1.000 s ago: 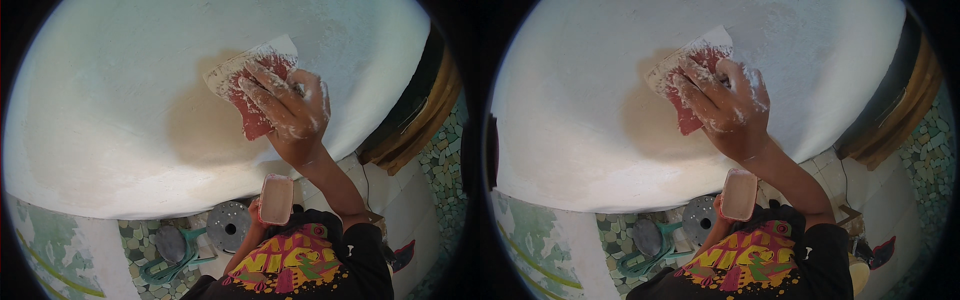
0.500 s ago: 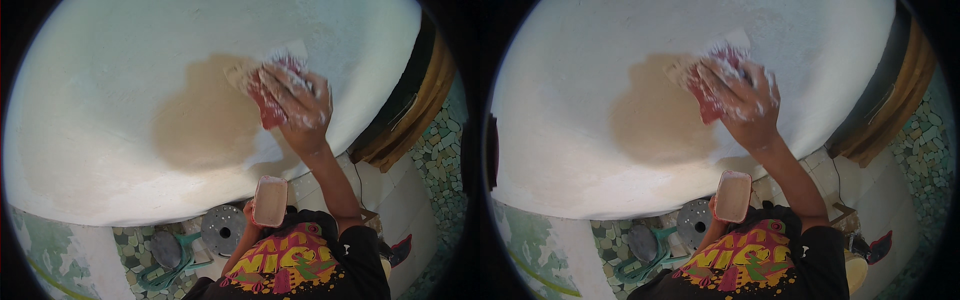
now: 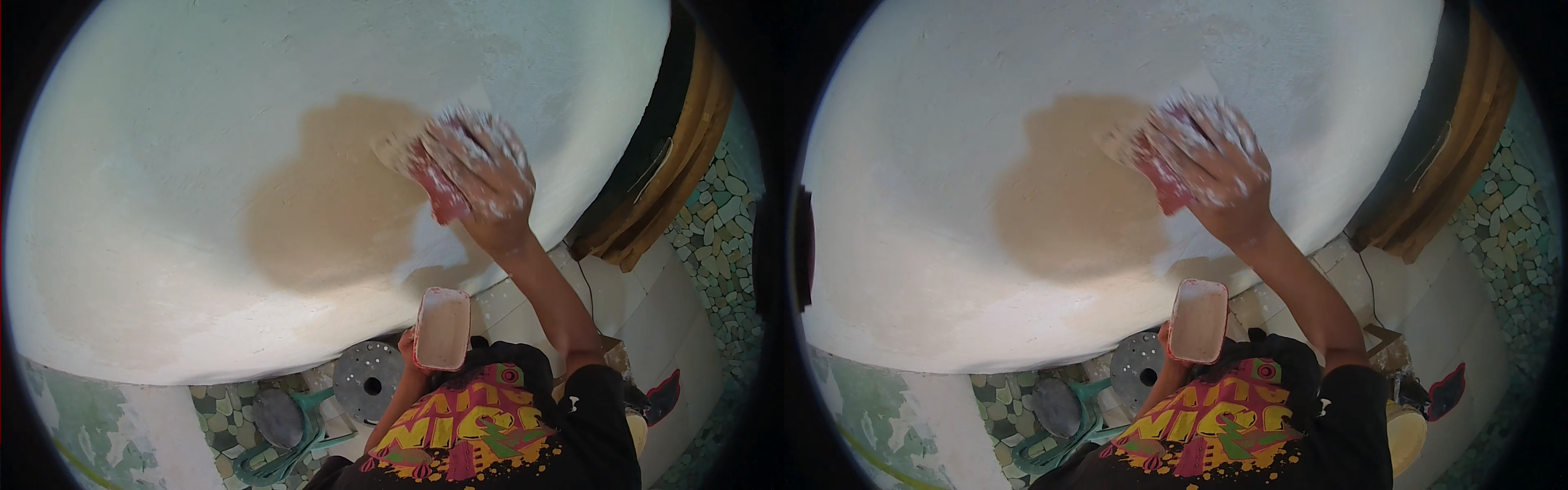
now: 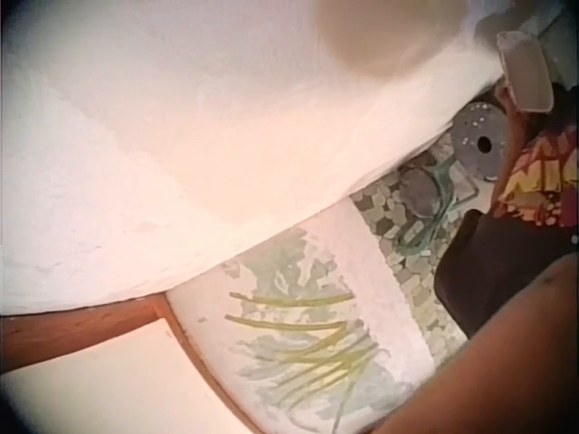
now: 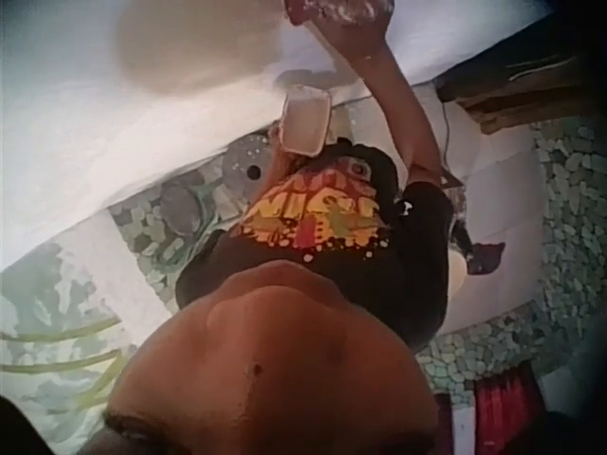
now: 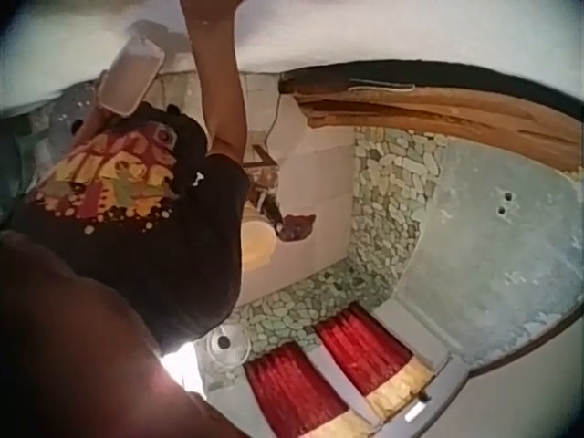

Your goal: Apply wall filler or putty to a curved surface using a small putty knife.

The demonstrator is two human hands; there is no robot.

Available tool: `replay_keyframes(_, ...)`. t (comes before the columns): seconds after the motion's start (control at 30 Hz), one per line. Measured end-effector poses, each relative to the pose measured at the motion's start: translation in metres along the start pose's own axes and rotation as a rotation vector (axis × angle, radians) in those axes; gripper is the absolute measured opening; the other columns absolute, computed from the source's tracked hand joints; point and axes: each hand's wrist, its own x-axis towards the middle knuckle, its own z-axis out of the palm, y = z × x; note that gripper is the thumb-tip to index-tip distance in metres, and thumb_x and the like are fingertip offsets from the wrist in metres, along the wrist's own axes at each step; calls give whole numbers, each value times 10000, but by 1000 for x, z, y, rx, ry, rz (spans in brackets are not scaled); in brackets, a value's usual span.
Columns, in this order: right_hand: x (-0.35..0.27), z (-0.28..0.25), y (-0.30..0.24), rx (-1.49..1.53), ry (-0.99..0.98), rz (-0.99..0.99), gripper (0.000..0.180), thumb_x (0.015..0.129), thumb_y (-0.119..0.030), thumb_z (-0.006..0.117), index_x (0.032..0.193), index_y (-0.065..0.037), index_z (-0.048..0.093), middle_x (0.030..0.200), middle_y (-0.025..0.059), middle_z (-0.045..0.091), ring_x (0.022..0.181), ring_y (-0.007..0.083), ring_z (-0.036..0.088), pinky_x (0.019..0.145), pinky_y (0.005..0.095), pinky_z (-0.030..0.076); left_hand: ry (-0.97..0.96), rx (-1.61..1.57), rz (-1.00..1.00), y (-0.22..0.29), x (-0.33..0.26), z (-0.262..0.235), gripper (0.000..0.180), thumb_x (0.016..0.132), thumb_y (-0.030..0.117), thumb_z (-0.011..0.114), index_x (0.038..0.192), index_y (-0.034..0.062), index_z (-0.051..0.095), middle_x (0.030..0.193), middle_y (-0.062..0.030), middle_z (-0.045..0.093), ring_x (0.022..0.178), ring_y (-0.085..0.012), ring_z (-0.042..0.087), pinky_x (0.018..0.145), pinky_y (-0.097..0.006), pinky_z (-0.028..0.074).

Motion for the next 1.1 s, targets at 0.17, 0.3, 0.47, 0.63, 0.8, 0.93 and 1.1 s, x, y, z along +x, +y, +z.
replay_keyframes(0.17, -27, -27, -5, 99, -208, 144, 422, 786, -141, 759, 1207, -127, 776, 1319, 35, 716, 1310, 291, 608, 1136, 529, 438, -1, 3, -11, 0, -2, 14, 591, 917, 410, 521, 1332, 3, 624, 1291, -200, 688, 1128, -391, 680, 991, -538, 543)
replay_keyframes(0.3, 7, -27, 3, 89, -77, 137, 380, 786, -139, 766, 1165, -109, 783, 1316, 52, 716, 1314, 300, 609, 1121, 522, 456, -134, 63, -73, 4, 4, -11, 931, 882, 549, 611, 1627, 92, 291, 1619, -248, 370, 1440, -459, 444, 1149, -556, 444)
replay_keyframes(0.47, -48, 7, 17, 166, -92, 79, 409, 777, -179, 809, 1173, -84, 778, 1284, 76, 731, 1256, 340, 650, 1084, 519, 478, -131, 73, -61, 2, 10, -23, 960, 874, 573, 636, 1629, 96, 287, 1622, -250, 363, 1443, -471, 433, 1151, -551, 442)
replay_keyframes(0.63, -63, -7, 11, 194, -116, 96, 346, 799, -181, 760, 1136, -109, 795, 1323, 55, 716, 1309, 310, 623, 1117, 530, 466, -156, 70, -52, -1, 1, -3, 958, 877, 590, 637, 1627, 102, 295, 1622, -248, 363, 1444, -470, 433, 1172, -542, 419)
replay_keyframes(0.8, -24, -1, 3, 162, -37, 66, 368, 793, -179, 757, 1156, -132, 794, 1341, 55, 708, 1317, 306, 617, 1123, 529, 465, -129, 69, -75, -2, -4, 3, 926, 887, 552, 623, 1625, 96, 299, 1623, -246, 360, 1450, -468, 424, 1189, -539, 399)
replay_keyframes(0.93, -55, 24, -1, 214, -79, 77, 405, 789, -135, 741, 1192, -155, 785, 1347, 50, 705, 1310, 291, 623, 1122, 511, 475, -124, 45, -50, -4, -5, -9, 896, 888, 500, 615, 1622, 89, 307, 1625, -247, 358, 1455, -465, 417, 1194, -542, 392)
replay_keyframes(1.1, -53, -2, -11, 257, -139, 112, 392, 814, -115, 730, 1200, -161, 782, 1333, 42, 712, 1281, 271, 642, 1106, 497, 498, -63, 18, -40, -5, -8, -6, 893, 888, 493, 620, 1620, 87, 310, 1631, -250, 347, 1461, -470, 406, 1197, -544, 388)
